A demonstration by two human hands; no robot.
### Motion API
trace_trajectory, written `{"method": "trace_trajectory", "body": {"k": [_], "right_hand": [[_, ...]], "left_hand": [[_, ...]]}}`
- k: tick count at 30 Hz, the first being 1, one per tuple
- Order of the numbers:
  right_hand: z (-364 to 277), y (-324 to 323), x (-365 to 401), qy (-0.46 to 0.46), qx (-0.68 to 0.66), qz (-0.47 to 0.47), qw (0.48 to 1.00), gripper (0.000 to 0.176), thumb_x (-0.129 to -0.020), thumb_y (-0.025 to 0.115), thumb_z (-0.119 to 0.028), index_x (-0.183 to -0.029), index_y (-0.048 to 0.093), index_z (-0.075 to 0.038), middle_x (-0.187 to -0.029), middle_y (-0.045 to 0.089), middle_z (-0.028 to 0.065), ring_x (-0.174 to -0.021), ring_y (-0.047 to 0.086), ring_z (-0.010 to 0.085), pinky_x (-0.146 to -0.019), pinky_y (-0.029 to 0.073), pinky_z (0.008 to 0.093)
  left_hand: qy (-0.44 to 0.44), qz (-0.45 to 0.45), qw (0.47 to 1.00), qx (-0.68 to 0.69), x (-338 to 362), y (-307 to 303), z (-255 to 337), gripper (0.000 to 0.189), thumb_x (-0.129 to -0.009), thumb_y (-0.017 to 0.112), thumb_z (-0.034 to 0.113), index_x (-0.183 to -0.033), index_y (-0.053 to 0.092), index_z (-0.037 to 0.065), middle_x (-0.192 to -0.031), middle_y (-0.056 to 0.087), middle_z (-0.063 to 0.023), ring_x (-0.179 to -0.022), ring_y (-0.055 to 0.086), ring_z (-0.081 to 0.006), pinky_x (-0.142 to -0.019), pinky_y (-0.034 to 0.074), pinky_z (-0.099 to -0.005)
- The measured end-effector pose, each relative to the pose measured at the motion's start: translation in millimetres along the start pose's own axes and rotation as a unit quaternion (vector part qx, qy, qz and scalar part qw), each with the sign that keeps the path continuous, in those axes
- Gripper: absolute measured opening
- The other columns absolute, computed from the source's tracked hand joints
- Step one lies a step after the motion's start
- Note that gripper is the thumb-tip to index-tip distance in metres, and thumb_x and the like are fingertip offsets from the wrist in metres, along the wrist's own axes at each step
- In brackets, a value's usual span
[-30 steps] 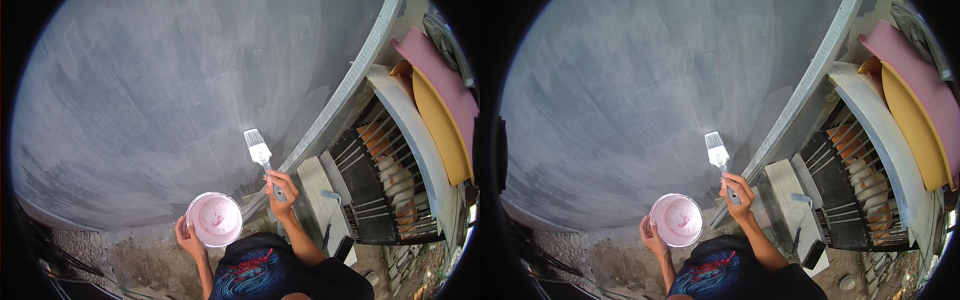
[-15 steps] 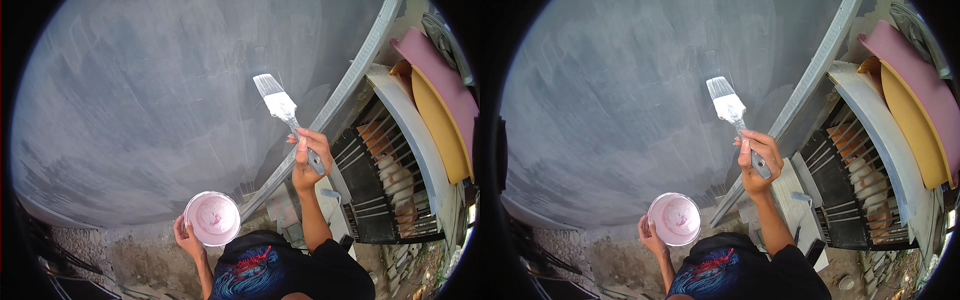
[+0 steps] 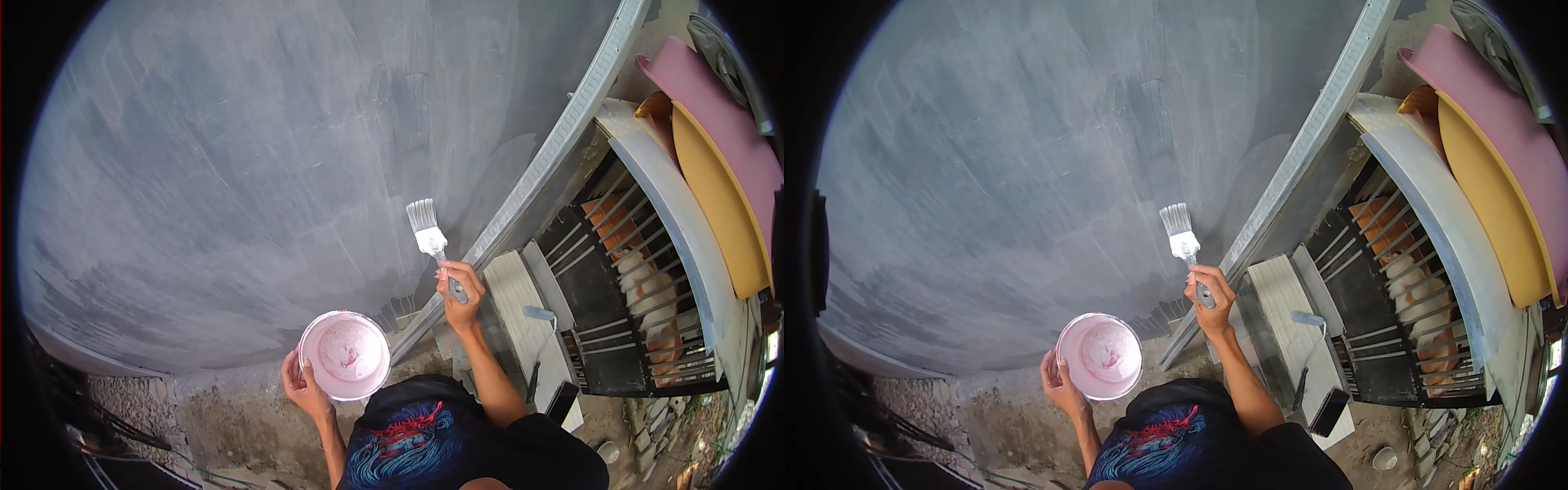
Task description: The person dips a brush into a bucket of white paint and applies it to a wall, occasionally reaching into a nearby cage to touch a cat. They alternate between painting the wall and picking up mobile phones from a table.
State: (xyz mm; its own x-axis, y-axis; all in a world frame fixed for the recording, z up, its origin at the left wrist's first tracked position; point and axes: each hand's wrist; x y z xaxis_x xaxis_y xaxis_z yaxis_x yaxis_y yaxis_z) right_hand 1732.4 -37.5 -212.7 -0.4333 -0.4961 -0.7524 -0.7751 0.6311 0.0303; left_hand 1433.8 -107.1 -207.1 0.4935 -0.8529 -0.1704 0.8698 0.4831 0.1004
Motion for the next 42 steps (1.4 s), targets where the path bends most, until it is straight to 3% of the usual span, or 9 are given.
{"method": "trace_trajectory", "body": {"k": [8, 18, 24, 29, 35, 42], "right_hand": [[-30, -21, -13, 0.053, -0.014, 0.031, 0.998, 0.011, -0.083, 0.066, 0.004, -0.094, 0.063, 0.004, -0.1, 0.066, 0.0144, -0.079, 0.068, 0.0219, -0.069, 0.059, 0.0325], [-87, -17, -178, -0.232, -0.044, 0.095, 0.967, 0.006, -0.085, 0.065, 0.0, -0.09, 0.061, 0.002, -0.098, 0.066, 0.0165, -0.074, 0.069, 0.0201, -0.066, 0.06, 0.0308], [-97, -23, -181, -0.265, -0.073, 0.121, 0.954, 0.007, -0.085, 0.064, 0.001, -0.091, 0.06, 0.003, -0.098, 0.065, 0.0185, -0.074, 0.069, 0.0217, -0.065, 0.061, 0.0318], [-30, -15, -100, -0.136, 0.011, 0.038, 0.99, 0.012, -0.081, 0.068, 0.001, -0.09, 0.06, 0.0, -0.097, 0.066, 0.0139, -0.074, 0.066, 0.0196, -0.065, 0.054, 0.0297], [0, -24, -35, 0.022, 0.013, 0.005, 1.0, 0.015, -0.079, 0.07, 0.003, -0.09, 0.061, 0.001, -0.094, 0.065, 0.0122, -0.077, 0.065, 0.0219, -0.068, 0.052, 0.0311], [-18, -37, -18, 0.024, 0.057, -0.004, 0.998, 0.014, -0.078, 0.069, 0.005, -0.089, 0.061, 0.002, -0.093, 0.065, 0.0118, -0.077, 0.065, 0.0214, -0.068, 0.052, 0.0312]], "left_hand": [[0.005, -0.008, 1.0, 0.016, 5, 4, 1, 0.032, -0.092, 0.056, -0.003, -0.123, 0.052, -0.005, -0.122, 0.062, -0.021, -0.111, 0.061, -0.0233, -0.095, 0.049, -0.0325], [0.009, -0.025, 0.999, 0.027, 6, 10, 8, 0.032, -0.092, 0.057, -0.003, -0.124, 0.051, -0.005, -0.122, 0.062, -0.0213, -0.111, 0.062, -0.0235, -0.096, 0.049, -0.0329], [0.005, -0.024, 0.999, 0.025, 8, 10, 5, 0.033, -0.092, 0.057, -0.002, -0.124, 0.051, -0.005, -0.122, 0.061, -0.0219, -0.111, 0.061, -0.0243, -0.097, 0.049, -0.0335], [0.004, -0.01, 1.0, 0.018, 6, 7, 2, 0.032, -0.092, 0.057, -0.002, -0.124, 0.051, -0.005, -0.121, 0.062, -0.0215, -0.112, 0.061, -0.0243, -0.097, 0.048, -0.0335], [0.0, -0.016, 1.0, 0.009, 5, 8, 5, 0.031, -0.092, 0.056, -0.001, -0.123, 0.053, -0.004, -0.12, 0.062, -0.02, -0.11, 0.062, -0.023, -0.095, 0.048, -0.0335], [0.017, -0.016, 1.0, 0.011, 10, 13, 5, 0.031, -0.092, 0.056, -0.001, -0.123, 0.053, -0.005, -0.12, 0.062, -0.0203, -0.11, 0.061, -0.0233, -0.095, 0.048, -0.0334]]}}
Point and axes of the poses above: each hand's wrist, its own x-axis away from the middle knuckle, its own y-axis out of the palm, z = x × y
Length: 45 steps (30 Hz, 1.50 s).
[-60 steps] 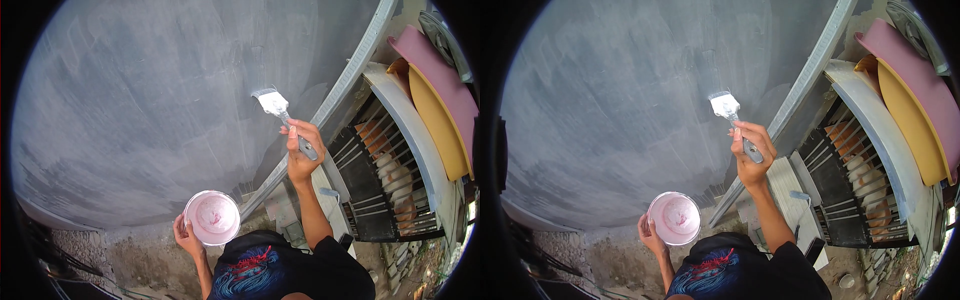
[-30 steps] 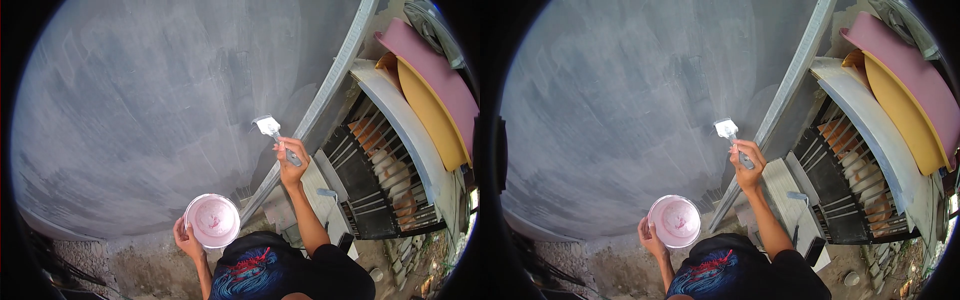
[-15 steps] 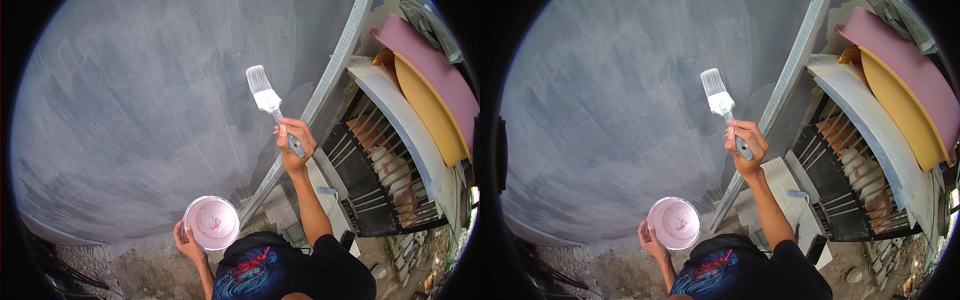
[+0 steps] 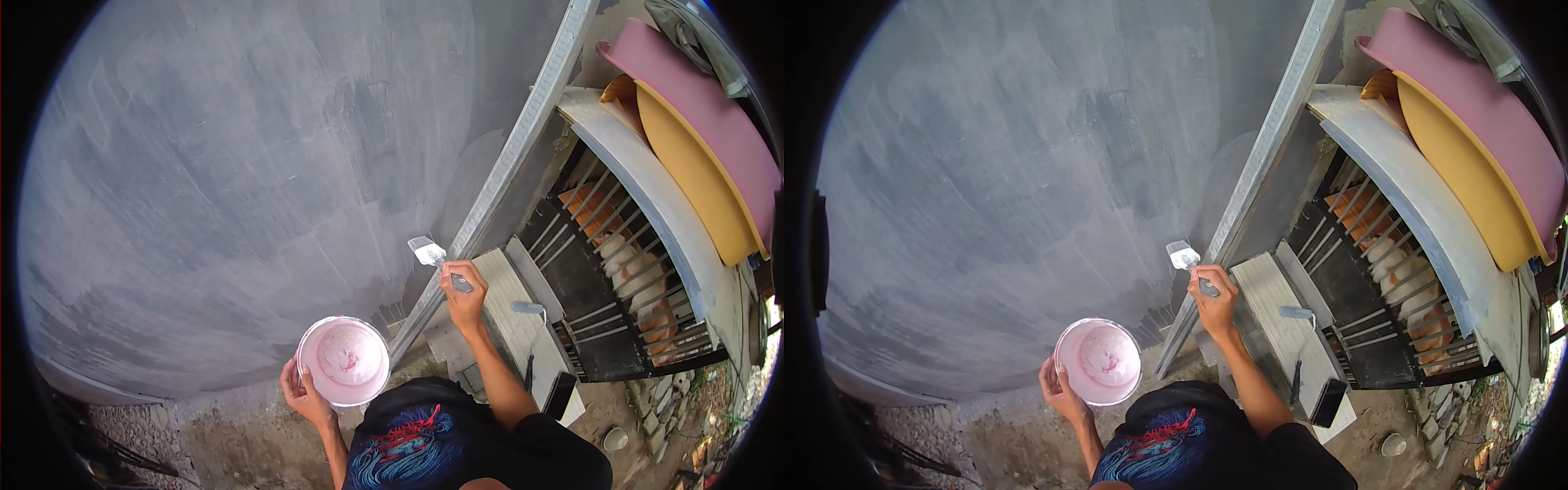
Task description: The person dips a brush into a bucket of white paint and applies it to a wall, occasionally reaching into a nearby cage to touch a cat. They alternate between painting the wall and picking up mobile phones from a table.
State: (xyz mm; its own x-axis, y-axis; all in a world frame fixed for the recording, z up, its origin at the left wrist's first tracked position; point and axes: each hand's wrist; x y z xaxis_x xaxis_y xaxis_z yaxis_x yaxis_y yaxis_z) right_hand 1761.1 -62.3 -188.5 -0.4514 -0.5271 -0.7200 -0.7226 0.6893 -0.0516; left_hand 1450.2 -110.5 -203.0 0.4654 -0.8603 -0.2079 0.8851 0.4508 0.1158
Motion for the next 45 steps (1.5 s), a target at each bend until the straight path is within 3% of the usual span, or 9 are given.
{"method": "trace_trajectory", "body": {"k": [6, 11, 18, 26, 28, 32, 38, 40, 45], "right_hand": [[-10, 6, -65, -0.027, -0.048, 0.027, 0.998, 0.01, -0.081, 0.069, 0.002, -0.088, 0.062, 0.003, -0.095, 0.065, 0.0122, -0.074, 0.066, 0.0196, -0.067, 0.054, 0.0303], [-66, 10, -140, -0.169, -0.133, 0.097, 0.972, 0.007, -0.087, 0.063, -0.001, -0.091, 0.062, 0.004, -0.097, 0.065, 0.0147, -0.074, 0.068, 0.0192, -0.065, 0.059, 0.0302], [-109, 10, -190, -0.349, -0.094, 0.133, 0.923, 0.008, -0.091, 0.058, -0.003, -0.094, 0.059, 0.005, -0.099, 0.064, 0.0195, -0.073, 0.068, 0.0222, -0.065, 0.06, 0.0328], [-19, 26, -76, -0.19, -0.046, 0.056, 0.979, 0.01, -0.083, 0.068, 0.0, -0.092, 0.062, 0.0, -0.099, 0.066, 0.0129, -0.079, 0.066, 0.0215, -0.069, 0.053, 0.0306], [-7, 24, -45, -0.089, -0.045, 0.026, 0.995, 0.011, -0.082, 0.067, 0.001, -0.091, 0.062, 0.0, -0.099, 0.066, 0.0125, -0.079, 0.065, 0.0229, -0.07, 0.053, 0.0317], [8, 17, -14, -0.055, -0.018, -0.011, 0.998, 0.011, -0.081, 0.067, 0.002, -0.091, 0.062, 0.0, -0.097, 0.066, 0.0122, -0.078, 0.065, 0.0235, -0.07, 0.052, 0.0316], [-24, -6, 14, 0.056, -0.058, 0.011, 0.997, 0.006, -0.085, 0.064, 0.002, -0.09, 0.06, 0.003, -0.096, 0.065, 0.0131, -0.076, 0.065, 0.0209, -0.069, 0.053, 0.0312], [-61, -16, 18, 0.146, -0.18, 0.048, 0.972, 0.006, -0.091, 0.059, -0.001, -0.087, 0.059, 0.005, -0.096, 0.065, 0.0156, -0.072, 0.066, 0.0206, -0.067, 0.054, 0.0314], [-128, -51, 17, 0.133, -0.302, -0.038, 0.943, 0.011, -0.091, 0.059, -0.004, -0.086, 0.058, 0.006, -0.094, 0.065, 0.0207, -0.065, 0.066, 0.0221, -0.06, 0.057, 0.0322]], "left_hand": [[-0.012, 0.004, 1.0, 0.005, 6, -7, 2, 0.03, -0.093, 0.056, -0.001, -0.122, 0.052, -0.006, -0.12, 0.062, -0.0205, -0.11, 0.062, -0.0233, -0.095, 0.049, -0.0325], [-0.007, 0.014, 1.0, 0.006, 6, -14, 0, 0.03, -0.093, 0.057, -0.001, -0.122, 0.053, -0.005, -0.12, 0.062, -0.02, -0.109, 0.062, -0.0227, -0.094, 0.049, -0.0321], [-0.009, 0.016, 1.0, -0.002, 9, -14, 5, 0.03, -0.093, 0.056, -0.002, -0.122, 0.053, -0.005, -0.12, 0.062, -0.0191, -0.11, 0.061, -0.0221, -0.094, 0.049, -0.0323], [-0.008, 0.024, 1.0, -0.007, 9, -16, -1, 0.031, -0.092, 0.056, -0.002, -0.123, 0.053, -0.004, -0.12, 0.062, -0.019, -0.111, 0.061, -0.0228, -0.095, 0.049, -0.0329], [-0.013, 0.023, 1.0, -0.012, 9, -18, -1, 0.031, -0.092, 0.056, -0.002, -0.123, 0.053, -0.004, -0.12, 0.062, -0.0191, -0.111, 0.061, -0.0228, -0.095, 0.049, -0.033], [-0.021, -0.001, 1.0, -0.001, 5, -11, 3, 0.031, -0.092, 0.056, -0.002, -0.123, 0.053, -0.005, -0.121, 0.062, -0.0199, -0.11, 0.062, -0.0226, -0.095, 0.049, -0.0323], [-0.004, -0.027, 1.0, 0.003, -1, -4, 6, 0.03, -0.092, 0.057, -0.002, -0.122, 0.053, -0.005, -0.121, 0.062, -0.0204, -0.109, 0.063, -0.0216, -0.093, 0.05, -0.031], [-0.004, -0.016, 1.0, -0.004, -5, -4, 9, 0.03, -0.093, 0.057, -0.001, -0.122, 0.053, -0.005, -0.121, 0.063, -0.0203, -0.109, 0.063, -0.0214, -0.092, 0.051, -0.0309], [0.042, -0.044, 0.998, -0.03, -20, 10, 40, 0.03, -0.093, 0.058, 0.0, -0.122, 0.054, -0.006, -0.12, 0.063, -0.0204, -0.107, 0.064, -0.0202, -0.09, 0.051, -0.0286]]}}
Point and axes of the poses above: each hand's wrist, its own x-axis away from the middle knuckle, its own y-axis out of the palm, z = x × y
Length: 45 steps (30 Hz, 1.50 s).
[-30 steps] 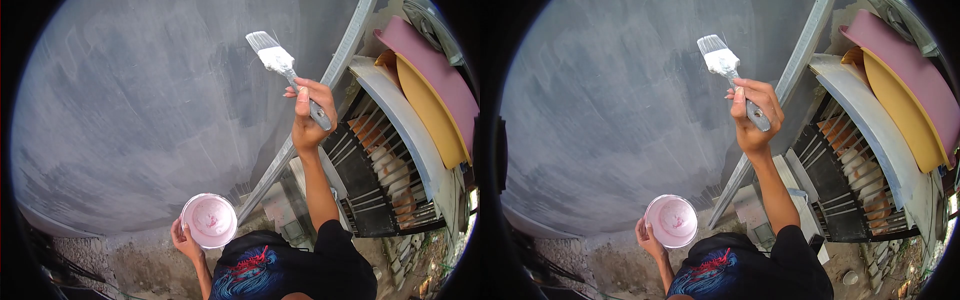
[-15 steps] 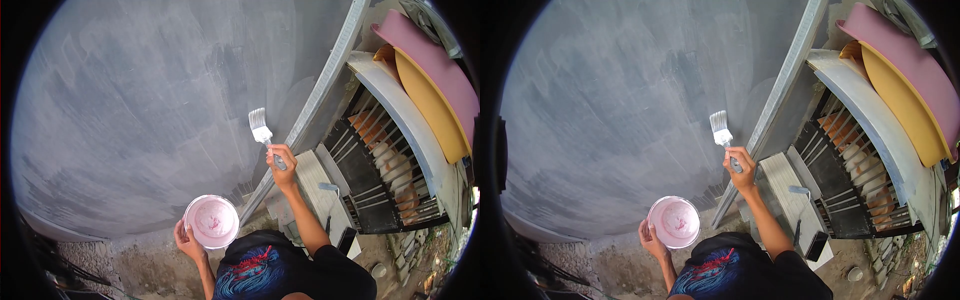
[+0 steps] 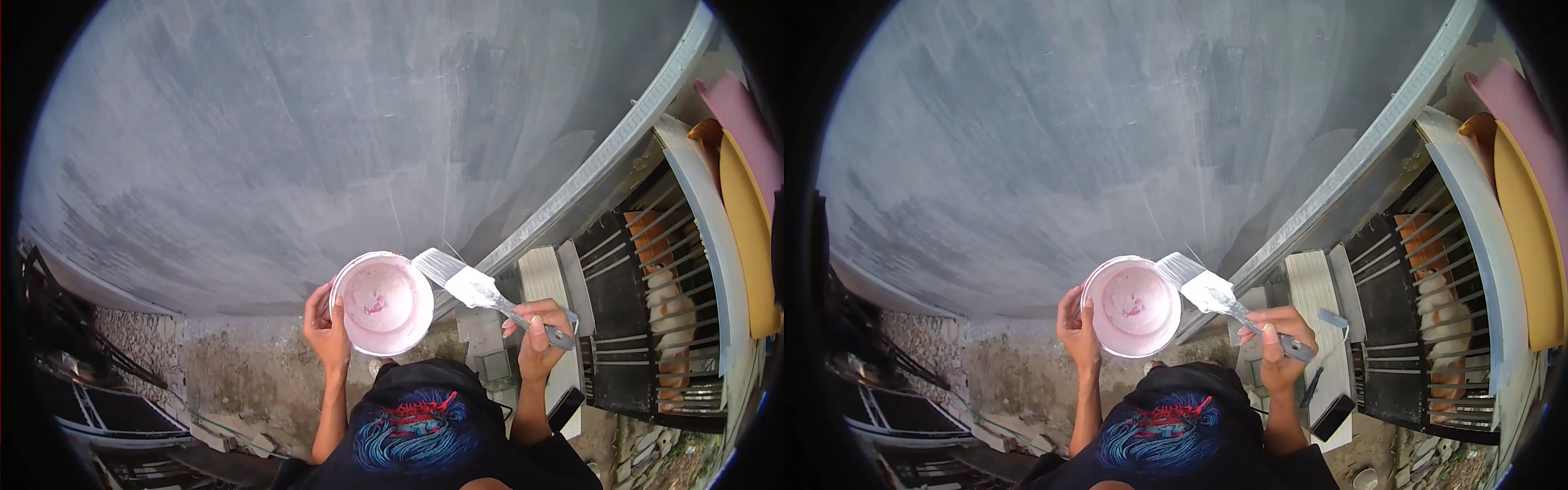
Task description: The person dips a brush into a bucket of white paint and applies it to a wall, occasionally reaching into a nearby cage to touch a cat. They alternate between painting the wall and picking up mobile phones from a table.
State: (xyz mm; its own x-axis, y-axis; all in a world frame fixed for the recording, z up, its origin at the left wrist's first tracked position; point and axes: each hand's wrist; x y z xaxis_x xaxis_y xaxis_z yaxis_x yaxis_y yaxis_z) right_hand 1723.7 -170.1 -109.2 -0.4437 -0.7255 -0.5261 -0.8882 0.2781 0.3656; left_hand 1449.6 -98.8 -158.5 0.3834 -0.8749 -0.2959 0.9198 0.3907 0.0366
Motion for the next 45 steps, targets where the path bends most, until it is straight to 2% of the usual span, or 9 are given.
{"method": "trace_trajectory", "body": {"k": [7, 14, 17, 19, 25, 32, 37, 41, 45], "right_hand": [[-9, 33, 2, -0.018, 0.164, -0.262, 0.951, 0.016, -0.08, 0.072, 0.0, -0.093, 0.065, 0.001, -0.093, 0.068, 0.0142, -0.078, 0.069, 0.0214, -0.068, 0.057, 0.0316], [28, 62, 17, -0.018, 0.227, -0.293, 0.929, 0.022, -0.075, 0.077, 0.001, -0.094, 0.066, -0.001, -0.099, 0.068, 0.0105, -0.086, 0.069, 0.0259, -0.073, 0.056, 0.0332], [20, 57, 17, -0.014, 0.221, -0.27, 0.937, 0.022, -0.075, 0.076, 0.002, -0.094, 0.066, 0.0, -0.098, 0.068, 0.0111, -0.086, 0.069, 0.0249, -0.074, 0.055, 0.0317], [14, 47, 14, 0.012, 0.168, -0.217, 0.961, 0.021, -0.076, 0.076, 0.002, -0.094, 0.066, 0.0, -0.098, 0.068, 0.0122, -0.084, 0.07, 0.023, -0.073, 0.056, 0.0309], [7, 26, 1, 0.072, -0.011, -0.024, 0.997, 0.018, -0.096, 0.057, -0.011, -0.091, 0.056, 0.006, -0.087, 0.065, 0.0215, -0.067, 0.068, 0.0253, -0.057, 0.058, 0.0333], [47, 6, 15, 0.221, -0.09, 0.183, 0.954, 0.029, -0.1, 0.055, -0.029, -0.094, 0.055, 0.0, -0.087, 0.065, 0.0161, -0.064, 0.064, 0.0178, -0.058, 0.053, 0.0276], [48, -2, 13, 0.34, -0.175, 0.282, 0.88, 0.027, -0.097, 0.061, -0.031, -0.101, 0.055, -0.004, -0.099, 0.059, 0.0091, -0.086, 0.058, 0.0139, -0.071, 0.053, 0.0239], [41, -14, -18, 0.305, -0.223, 0.293, 0.878, 0.029, -0.097, 0.061, -0.031, -0.102, 0.054, -0.004, -0.1, 0.059, 0.0094, -0.085, 0.058, 0.0133, -0.074, 0.053, 0.0233], [0, -13, -82, 0.131, -0.194, 0.25, 0.939, 0.03, -0.098, 0.058, -0.033, -0.101, 0.054, -0.003, -0.101, 0.06, 0.0134, -0.089, 0.06, 0.0172, -0.078, 0.052, 0.0266]], "left_hand": [[0.124, -0.08, 0.988, -0.048, -14, 14, 31, 0.028, -0.088, 0.06, -0.006, -0.116, 0.059, -0.007, -0.12, 0.064, -0.0217, -0.106, 0.065, -0.021, -0.089, 0.051, -0.0299], [0.266, -0.107, 0.956, -0.062, -6, 19, 35, 0.03, -0.091, 0.057, -0.005, -0.121, 0.057, -0.008, -0.124, 0.061, -0.0262, -0.114, 0.061, -0.0272, -0.099, 0.047, -0.0378], [0.282, -0.115, 0.949, -0.08, -5, 15, 34, 0.03, -0.091, 0.057, -0.006, -0.121, 0.057, -0.008, -0.124, 0.061, -0.0263, -0.115, 0.061, -0.0279, -0.099, 0.047, -0.0377], [0.206, -0.103, 0.971, -0.072, -5, 12, 29, 0.031, -0.091, 0.056, -0.006, -0.122, 0.057, -0.008, -0.124, 0.06, -0.0262, -0.116, 0.061, -0.0281, -0.099, 0.047, -0.0375], [0.099, -0.05, 0.994, 0.001, -3, 13, 12, 0.03, -0.09, 0.055, -0.006, -0.12, 0.059, -0.007, -0.125, 0.062, -0.0217, -0.108, 0.064, -0.0212, -0.093, 0.05, -0.0316], [0.039, -0.036, 0.999, -0.005, -4, 15, 6, 0.029, -0.092, 0.056, -0.004, -0.121, 0.059, -0.006, -0.124, 0.063, -0.0185, -0.106, 0.064, -0.0169, -0.091, 0.05, -0.028], [0.029, -0.074, 0.997, -0.015, -4, 19, 3, 0.028, -0.093, 0.055, -0.004, -0.12, 0.061, -0.006, -0.124, 0.063, -0.0187, -0.106, 0.064, -0.0173, -0.091, 0.05, -0.028], [0.015, -0.069, 0.997, 0.025, -6, 25, -8, 0.029, -0.093, 0.055, -0.003, -0.121, 0.059, -0.007, -0.123, 0.063, -0.0192, -0.106, 0.064, -0.0179, -0.092, 0.05, -0.0289], [-0.02, -0.089, 0.995, 0.046, 3, 30, -13, 0.03, -0.092, 0.056, -0.004, -0.121, 0.059, -0.007, -0.124, 0.063, -0.0199, -0.106, 0.064, -0.0183, -0.092, 0.05, -0.0287]]}}
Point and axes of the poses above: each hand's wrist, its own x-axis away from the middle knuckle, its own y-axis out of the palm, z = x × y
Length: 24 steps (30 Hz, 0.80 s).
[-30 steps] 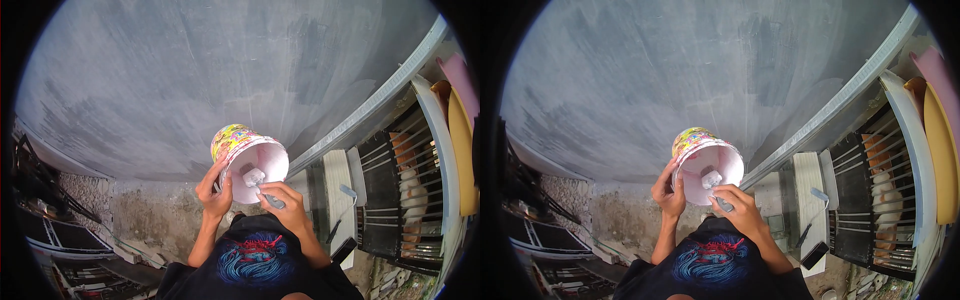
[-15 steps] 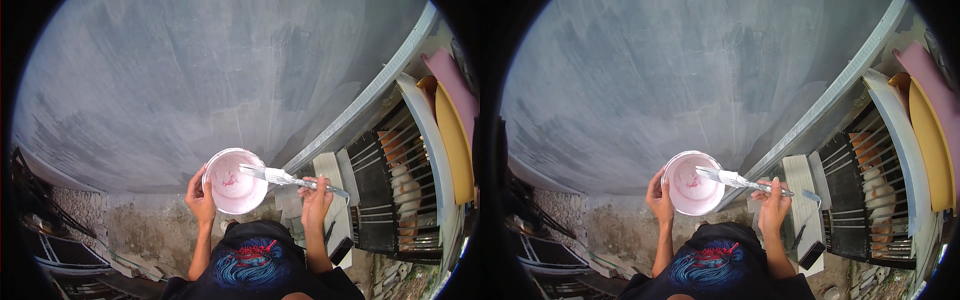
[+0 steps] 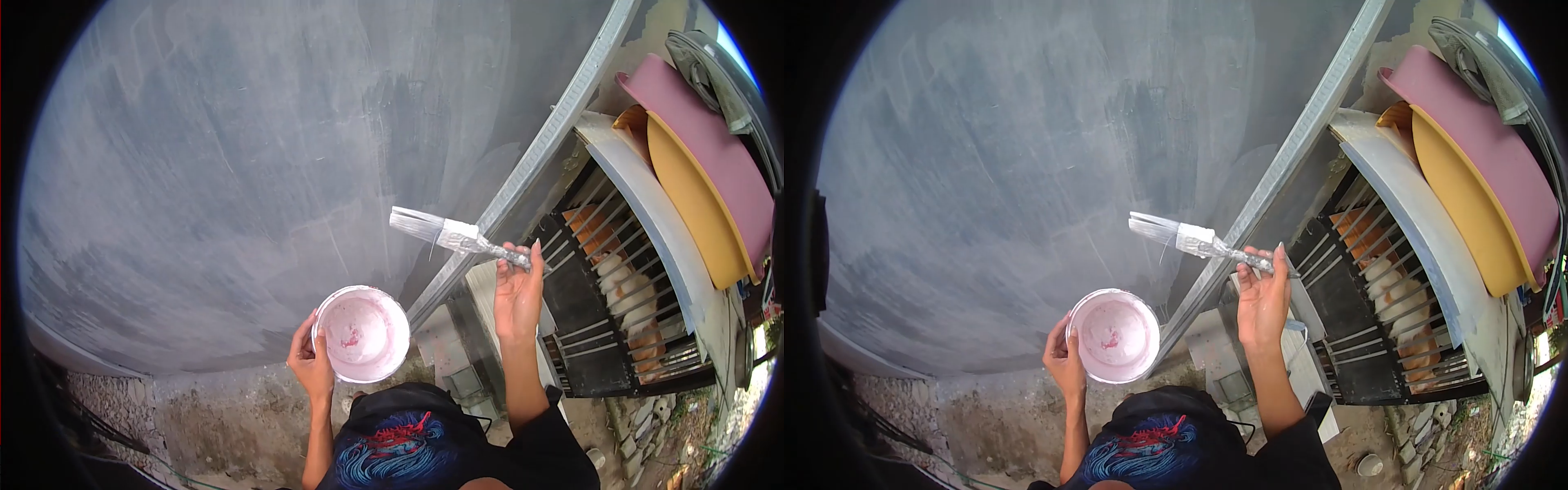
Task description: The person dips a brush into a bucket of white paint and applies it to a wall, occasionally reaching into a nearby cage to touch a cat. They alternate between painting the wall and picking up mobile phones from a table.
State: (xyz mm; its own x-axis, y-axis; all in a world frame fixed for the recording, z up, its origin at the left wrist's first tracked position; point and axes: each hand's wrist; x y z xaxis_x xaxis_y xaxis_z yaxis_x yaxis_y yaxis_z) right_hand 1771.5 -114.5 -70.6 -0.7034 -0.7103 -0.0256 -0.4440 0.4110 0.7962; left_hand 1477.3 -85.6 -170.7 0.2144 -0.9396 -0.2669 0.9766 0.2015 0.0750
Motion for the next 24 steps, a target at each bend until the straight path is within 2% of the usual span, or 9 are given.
{"method": "trace_trajectory", "body": {"k": [4, 6, 7, 9, 12, 17, 19, 22, 24], "right_hand": [[-41, 52, -41, -0.197, 0.045, -0.094, 0.975, 0.032, -0.101, 0.05, -0.032, -0.104, 0.054, -0.001, -0.105, 0.061, 0.0172, -0.084, 0.062, 0.018, -0.08, 0.052, 0.0297], [-51, 73, -62, -0.294, 0.063, -0.152, 0.942, 0.031, -0.102, 0.049, -0.029, -0.105, 0.053, 0.002, -0.108, 0.062, 0.0217, -0.085, 0.066, 0.0225, -0.082, 0.054, 0.0324], [-52, 80, -72, -0.295, 0.063, -0.149, 0.942, 0.031, -0.102, 0.049, -0.029, -0.105, 0.053, 0.002, -0.108, 0.062, 0.0217, -0.085, 0.066, 0.0225, -0.082, 0.054, 0.0324], [-49, 92, -86, -0.413, 0.102, -0.207, 0.881, 0.029, -0.101, 0.049, -0.023, -0.105, 0.052, 0.005, -0.11, 0.063, 0.0256, -0.087, 0.069, 0.0282, -0.082, 0.057, 0.037], [-33, 93, -95, -0.467, 0.136, -0.238, 0.84, 0.025, -0.1, 0.051, -0.018, -0.106, 0.051, 0.006, -0.11, 0.063, 0.0271, -0.088, 0.07, 0.0311, -0.081, 0.059, 0.0403], [42, 33, -96, -0.491, 0.261, -0.279, 0.783, 0.011, -0.091, 0.061, -0.001, -0.101, 0.058, 0.003, -0.108, 0.065, 0.0208, -0.091, 0.07, 0.0282, -0.08, 0.06, 0.0376], [75, -6, -84, -0.447, 0.279, -0.27, 0.806, 0.012, -0.091, 0.06, 0.0, -0.102, 0.058, 0.002, -0.108, 0.066, 0.0196, -0.091, 0.07, 0.0271, -0.08, 0.059, 0.0366], [88, -41, -64, -0.427, 0.336, -0.267, 0.795, 0.011, -0.091, 0.059, 0.001, -0.102, 0.058, 0.003, -0.106, 0.066, 0.0194, -0.09, 0.07, 0.0264, -0.078, 0.059, 0.0356], [87, -51, -51, -0.352, 0.316, -0.214, 0.855, 0.01, -0.091, 0.06, 0.001, -0.101, 0.058, 0.004, -0.107, 0.066, 0.0196, -0.088, 0.07, 0.0248, -0.076, 0.059, 0.0347]], "left_hand": [[-0.012, -0.019, 1.0, -0.003, 10, 6, -3, 0.03, -0.091, 0.056, -0.004, -0.121, 0.059, -0.007, -0.125, 0.062, -0.0203, -0.107, 0.064, -0.0185, -0.091, 0.05, -0.0286], [-0.02, -0.025, 0.999, -0.005, 13, 8, -3, 0.029, -0.091, 0.056, -0.004, -0.12, 0.06, -0.007, -0.125, 0.062, -0.0206, -0.107, 0.063, -0.0191, -0.092, 0.05, -0.0292], [-0.02, -0.024, 1.0, 0.0, 15, 9, -4, 0.029, -0.091, 0.056, -0.004, -0.12, 0.059, -0.008, -0.125, 0.062, -0.021, -0.108, 0.063, -0.0197, -0.093, 0.049, -0.0297], [-0.021, -0.025, 0.999, 0.001, 17, 9, -4, 0.029, -0.091, 0.056, -0.005, -0.12, 0.059, -0.008, -0.125, 0.062, -0.0214, -0.109, 0.063, -0.0203, -0.094, 0.049, -0.0302], [-0.02, -0.011, 1.0, 0.01, 17, 10, 1, 0.029, -0.092, 0.055, -0.004, -0.121, 0.058, -0.009, -0.125, 0.062, -0.0221, -0.11, 0.063, -0.0216, -0.096, 0.049, -0.0314], [-0.021, -0.001, 1.0, -0.007, 16, 8, -1, 0.03, -0.093, 0.056, -0.002, -0.122, 0.057, -0.01, -0.125, 0.061, -0.0225, -0.11, 0.063, -0.0223, -0.096, 0.048, -0.0321], [-0.023, 0.003, 1.0, -0.011, 15, 7, -3, 0.03, -0.093, 0.056, -0.002, -0.123, 0.057, -0.01, -0.125, 0.061, -0.0224, -0.11, 0.063, -0.0223, -0.096, 0.048, -0.0322], [-0.032, 0.006, 0.999, -0.016, 15, 5, -5, 0.03, -0.094, 0.056, -0.002, -0.123, 0.057, -0.009, -0.125, 0.061, -0.0221, -0.11, 0.063, -0.0221, -0.096, 0.049, -0.032], [-0.035, 0.003, 0.999, -0.017, 15, 4, -6, 0.03, -0.094, 0.056, -0.002, -0.123, 0.057, -0.009, -0.125, 0.061, -0.0219, -0.109, 0.063, -0.0219, -0.096, 0.049, -0.0318]]}}
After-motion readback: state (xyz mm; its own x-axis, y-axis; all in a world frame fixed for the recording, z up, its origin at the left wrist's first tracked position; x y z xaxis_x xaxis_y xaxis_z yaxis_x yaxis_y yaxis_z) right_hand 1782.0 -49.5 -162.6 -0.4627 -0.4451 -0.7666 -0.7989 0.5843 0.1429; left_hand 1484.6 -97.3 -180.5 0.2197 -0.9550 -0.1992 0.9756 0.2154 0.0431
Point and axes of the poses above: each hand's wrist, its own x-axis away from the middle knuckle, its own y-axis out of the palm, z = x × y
